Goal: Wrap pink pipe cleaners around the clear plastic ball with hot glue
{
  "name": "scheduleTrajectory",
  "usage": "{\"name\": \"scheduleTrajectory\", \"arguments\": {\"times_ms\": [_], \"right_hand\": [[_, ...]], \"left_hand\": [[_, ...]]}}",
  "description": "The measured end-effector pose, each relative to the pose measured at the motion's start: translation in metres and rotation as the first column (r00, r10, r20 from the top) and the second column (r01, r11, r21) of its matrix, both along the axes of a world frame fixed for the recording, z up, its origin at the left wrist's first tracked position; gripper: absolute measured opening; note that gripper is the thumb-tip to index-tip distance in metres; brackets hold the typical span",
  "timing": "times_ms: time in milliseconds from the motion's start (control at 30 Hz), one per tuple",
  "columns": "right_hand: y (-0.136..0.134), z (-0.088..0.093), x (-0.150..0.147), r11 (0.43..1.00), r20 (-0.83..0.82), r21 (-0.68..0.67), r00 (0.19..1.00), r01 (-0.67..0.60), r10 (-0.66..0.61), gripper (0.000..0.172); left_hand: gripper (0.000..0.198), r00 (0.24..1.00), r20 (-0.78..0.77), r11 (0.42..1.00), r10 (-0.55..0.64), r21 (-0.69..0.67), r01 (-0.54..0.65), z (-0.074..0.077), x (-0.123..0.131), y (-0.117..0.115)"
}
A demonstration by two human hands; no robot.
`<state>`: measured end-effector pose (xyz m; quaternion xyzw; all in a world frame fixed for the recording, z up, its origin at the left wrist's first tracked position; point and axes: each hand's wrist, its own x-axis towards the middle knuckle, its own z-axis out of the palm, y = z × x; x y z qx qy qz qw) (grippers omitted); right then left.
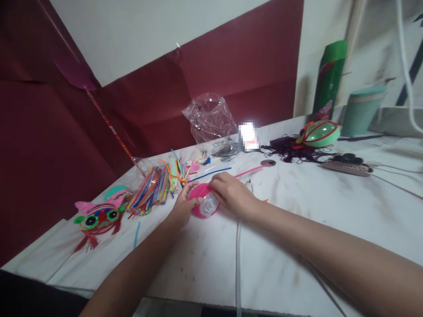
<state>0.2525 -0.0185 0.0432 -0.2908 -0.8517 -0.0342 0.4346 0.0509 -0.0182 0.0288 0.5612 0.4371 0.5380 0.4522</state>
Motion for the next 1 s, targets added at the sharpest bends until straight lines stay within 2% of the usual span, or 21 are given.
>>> {"name": "scheduleTrajectory", "arguments": {"times_ms": [167, 367, 467, 533, 600, 667, 767, 1000], "right_hand": [[0.001, 0.003, 0.004, 1.000, -0.138, 0.004, 0.990, 0.030, -0.029, 0.017], [-0.003, -0.002, -0.002, 0.999, -0.119, -0.034, 0.993, -0.007, 0.003, 0.017], [-0.006, -0.002, -0.004, 0.999, -0.103, 0.018, 0.994, -0.027, 0.029, 0.018], [-0.008, -0.001, -0.005, 0.997, -0.098, 0.074, 0.994, -0.030, 0.037, 0.018], [-0.008, 0.001, -0.004, 0.992, -0.091, 0.126, 0.995, -0.020, 0.031, 0.018], [-0.008, 0.001, -0.004, 0.988, -0.075, 0.153, 0.997, -0.005, 0.017, 0.016], [-0.005, -0.002, -0.004, 0.989, -0.041, 0.148, 0.999, 0.015, -0.009, 0.014], [-0.002, -0.013, -0.006, 0.998, -0.024, 0.060, 1.000, 0.016, -0.015, 0.021]], "left_hand": [[0.046, 0.980, 0.197, 0.998, 0.023, -0.065, -0.010, -0.003, -0.006, 0.005], [0.047, 0.971, 0.237, 0.999, 0.031, -0.016, -0.028, -0.003, -0.008, 0.004], [0.048, 0.988, 0.139, 0.996, 0.070, 0.045, -0.077, -0.001, -0.008, 0.000], [0.053, 0.990, -0.016, 0.981, 0.139, 0.141, -0.135, 0.001, -0.008, -0.003], [0.058, 0.959, -0.183, 0.946, 0.217, 0.281, -0.161, 0.003, -0.008, -0.007], [0.060, 0.922, -0.285, 0.908, 0.262, 0.396, -0.136, 0.004, -0.008, -0.009], [0.059, 0.900, -0.335, 0.877, 0.278, 0.470, -0.096, 0.003, -0.007, -0.010], [0.061, 0.891, -0.364, 0.859, 0.272, 0.509, -0.054, -0.002, -0.009, -0.007]]}}
